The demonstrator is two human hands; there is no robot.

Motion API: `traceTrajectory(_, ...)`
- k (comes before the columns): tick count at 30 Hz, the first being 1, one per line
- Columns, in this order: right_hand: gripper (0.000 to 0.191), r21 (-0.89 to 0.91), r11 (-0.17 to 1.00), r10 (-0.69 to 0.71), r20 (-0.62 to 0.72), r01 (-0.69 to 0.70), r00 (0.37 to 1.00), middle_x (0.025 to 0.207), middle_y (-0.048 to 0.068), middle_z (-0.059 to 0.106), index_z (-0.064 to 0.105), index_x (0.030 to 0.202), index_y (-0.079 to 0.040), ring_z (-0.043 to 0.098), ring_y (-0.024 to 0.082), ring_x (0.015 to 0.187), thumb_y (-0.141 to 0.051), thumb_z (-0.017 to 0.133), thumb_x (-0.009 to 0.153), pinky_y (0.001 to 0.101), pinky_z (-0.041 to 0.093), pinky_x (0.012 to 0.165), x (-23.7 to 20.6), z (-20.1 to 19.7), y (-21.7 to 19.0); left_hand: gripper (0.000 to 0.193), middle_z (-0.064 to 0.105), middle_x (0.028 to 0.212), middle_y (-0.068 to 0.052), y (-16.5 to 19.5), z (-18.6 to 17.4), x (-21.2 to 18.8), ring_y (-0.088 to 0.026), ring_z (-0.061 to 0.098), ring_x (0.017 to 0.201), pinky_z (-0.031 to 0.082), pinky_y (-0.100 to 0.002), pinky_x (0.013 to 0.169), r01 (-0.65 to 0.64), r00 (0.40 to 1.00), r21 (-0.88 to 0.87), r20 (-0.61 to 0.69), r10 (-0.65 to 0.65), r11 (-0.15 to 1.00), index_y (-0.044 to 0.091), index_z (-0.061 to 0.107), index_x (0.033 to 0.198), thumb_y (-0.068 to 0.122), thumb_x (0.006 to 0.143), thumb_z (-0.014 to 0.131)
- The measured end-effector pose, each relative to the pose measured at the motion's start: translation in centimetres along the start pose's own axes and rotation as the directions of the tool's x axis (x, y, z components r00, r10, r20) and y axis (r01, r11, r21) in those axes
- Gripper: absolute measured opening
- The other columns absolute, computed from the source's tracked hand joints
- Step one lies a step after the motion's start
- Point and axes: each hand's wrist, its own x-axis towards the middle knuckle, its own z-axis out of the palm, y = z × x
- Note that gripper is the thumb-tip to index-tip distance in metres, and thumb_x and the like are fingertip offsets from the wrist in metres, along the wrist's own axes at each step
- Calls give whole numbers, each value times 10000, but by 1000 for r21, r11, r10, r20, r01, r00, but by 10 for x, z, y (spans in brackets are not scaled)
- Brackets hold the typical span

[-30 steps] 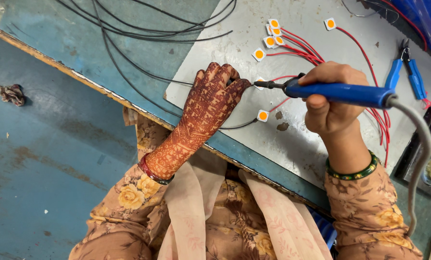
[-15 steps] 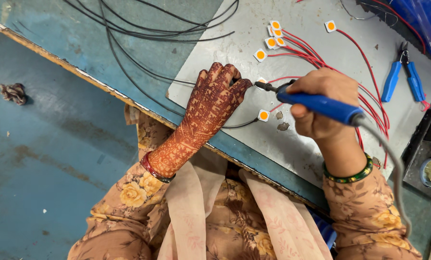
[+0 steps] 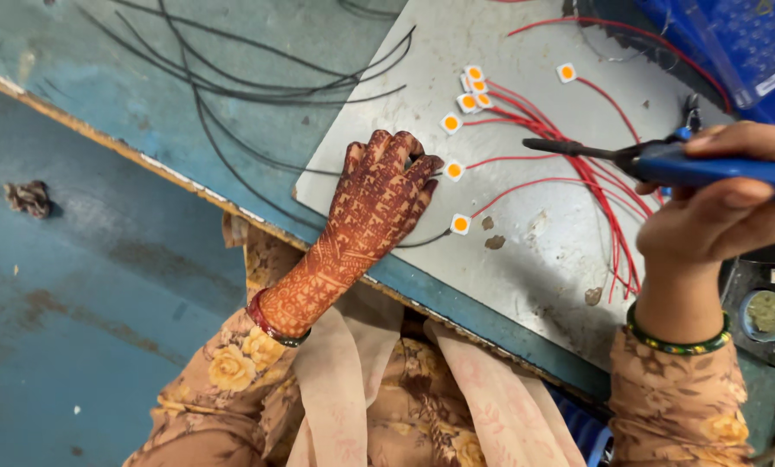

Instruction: The person solders red and black wires onto small LED components arranged on a metal sheet on the workbench, holding each wire in place with one hand while applying a soldering iron with the other. They work through the components one at a time and occasionally move finished wires aside.

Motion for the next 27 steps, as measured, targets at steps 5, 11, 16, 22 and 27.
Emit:
traceTrajectory(5,709,130,988,95,-40,-89,995,1013,146,458,438,1099,90,469,237,646,-618,426,1135,353,500,573,-4,-35,16,439,578,1201,-132,25,22,23,-312,527,1127,400,-490,936,-135,983,167,-99,152,977,54,646,1301,311,946,660)
traceTrajectory(11,714,142,988,74,-59,-65,996,966,149,433,433,1088,68,442,247,585,-643,403,1147,347,404,563,-3,-68,37,384,571,1187,-113,52,39,16,-293,522,1147,373,-533,997,-226,969,121,125,211,967,87,672,1237,252,890,646)
traceTrajectory(16,665,198,969,161,-60,-147,985,868,140,421,421,1081,38,429,248,562,-622,399,1150,346,385,559,-10,-80,45,240,572,1167,-52,51,29,0,-268,523,1146,349,-555,1023,-234,965,-89,99,242,968,171,701,1149,248,933,628)
traceTrajectory(22,685,171,983,81,-92,-64,992,965,145,424,412,1091,54,436,254,599,-627,375,1152,351,399,564,-2,-65,39,286,574,1172,-63,-1,28,38,-277,523,1110,359,-530,951,-150,989,160,18,149,976,148,693,1187,203,915,623)
traceTrajectory(27,713,143,990,39,-116,-22,992,1024,126,412,399,1077,58,448,239,645,-649,412,1163,366,453,571,7,-52,18,320,578,1187,-65,-19,34,60,-276,529,1115,364,-505,921,-140,985,109,121,127,984,144,691,1195,136,885,612)
